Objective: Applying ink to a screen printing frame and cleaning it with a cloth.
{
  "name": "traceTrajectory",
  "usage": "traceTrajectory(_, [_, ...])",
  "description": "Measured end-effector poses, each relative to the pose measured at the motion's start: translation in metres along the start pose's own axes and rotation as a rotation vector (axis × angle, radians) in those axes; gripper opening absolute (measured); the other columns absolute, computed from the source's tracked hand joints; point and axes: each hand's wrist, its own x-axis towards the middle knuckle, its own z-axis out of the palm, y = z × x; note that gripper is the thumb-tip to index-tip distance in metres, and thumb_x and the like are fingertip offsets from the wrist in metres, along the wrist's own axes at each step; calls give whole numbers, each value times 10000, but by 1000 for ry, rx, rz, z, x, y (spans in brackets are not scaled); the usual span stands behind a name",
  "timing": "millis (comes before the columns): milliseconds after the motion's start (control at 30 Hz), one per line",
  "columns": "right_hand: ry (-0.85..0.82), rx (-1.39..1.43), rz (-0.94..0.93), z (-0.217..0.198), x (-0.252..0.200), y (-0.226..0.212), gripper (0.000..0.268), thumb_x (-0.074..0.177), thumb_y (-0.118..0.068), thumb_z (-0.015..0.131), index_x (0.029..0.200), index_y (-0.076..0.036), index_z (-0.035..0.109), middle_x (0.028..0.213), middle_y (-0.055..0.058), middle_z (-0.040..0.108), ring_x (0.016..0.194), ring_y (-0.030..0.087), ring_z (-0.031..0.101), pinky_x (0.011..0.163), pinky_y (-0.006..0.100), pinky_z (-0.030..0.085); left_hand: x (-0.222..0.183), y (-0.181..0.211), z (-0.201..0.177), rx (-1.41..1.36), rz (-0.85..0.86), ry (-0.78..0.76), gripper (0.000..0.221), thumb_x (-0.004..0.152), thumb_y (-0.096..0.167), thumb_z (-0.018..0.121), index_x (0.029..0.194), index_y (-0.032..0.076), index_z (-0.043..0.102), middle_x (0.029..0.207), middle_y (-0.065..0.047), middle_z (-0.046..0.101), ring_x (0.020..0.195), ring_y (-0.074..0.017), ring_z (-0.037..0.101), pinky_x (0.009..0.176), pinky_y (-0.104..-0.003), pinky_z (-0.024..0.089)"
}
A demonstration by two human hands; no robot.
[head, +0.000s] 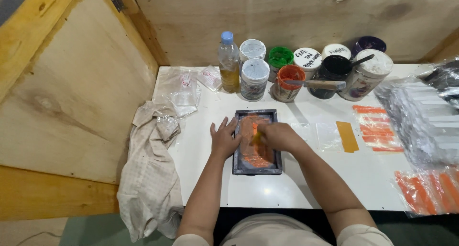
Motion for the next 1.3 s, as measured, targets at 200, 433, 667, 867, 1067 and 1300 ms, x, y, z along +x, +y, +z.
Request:
traceTrajectory(200, [291, 136, 33, -9, 39, 22, 302, 946, -139, 599, 1234, -109, 683, 1043, 149, 753, 1011, 353, 740, 869, 455, 589, 1, 0, 1, 25, 11, 22, 678, 850, 308, 516, 1517, 186, 485, 1587, 51, 464, 1538, -181, 306, 1250, -586, 40])
traceTrajectory(433, [236, 13, -25, -16, 27, -6, 268, 980, -84, 585, 1230, -73, 680, 1040, 152, 755, 993, 335, 753, 854, 433, 609, 0, 3, -2, 12, 3, 26, 665, 856, 306, 506, 1510, 182, 495, 1579, 41, 475, 1533, -183, 316, 1250, -584, 36])
traceTrajectory(667, [378, -63, -152, 29, 56, 23, 207, 929, -62, 649, 1106, -95, 750, 874, 119, 762, 829, 300, 761, 736, 397, 618, 0, 2, -1, 39, 17, 12, 673, 866, 324, 488, 1523, 184, 478, 1586, 40, 468, 1537, -193, 307, 1245, -600, 47])
traceTrajectory(867, [366, -107, -143, 36, 61, 29, 156, 918, -97, 679, 1042, -123, 771, 833, 93, 759, 799, 271, 765, 713, 359, 622, 1, 3, -6, 80, 25, -34, 678, 898, 345, 449, 1556, 186, 429, 1619, 32, 419, 1551, -207, 273, 1245, -608, 33])
traceTrajectory(1067, [350, -71, -158, 38, 72, 38, 148, 908, -93, 695, 1017, -137, 786, 820, 117, 762, 803, 311, 767, 710, 389, 630, -16, 14, -44, 90, 60, -249, 921, 817, 465, 579, 1628, 182, 246, 1692, 23, 253, 1589, -228, 118, 1264, -580, -52])
traceTrajectory(1300, [338, -32, -141, 29, 73, 34, 110, 924, -110, 690, 958, -105, 794, 811, 130, 765, 801, 331, 765, 720, 394, 636, 0, 20, -73, 404, 93, -507, 1388, 529, 641, 879, 1652, 264, 154, 1703, 21, 214, 1583, -290, 117, 1266, -587, 58])
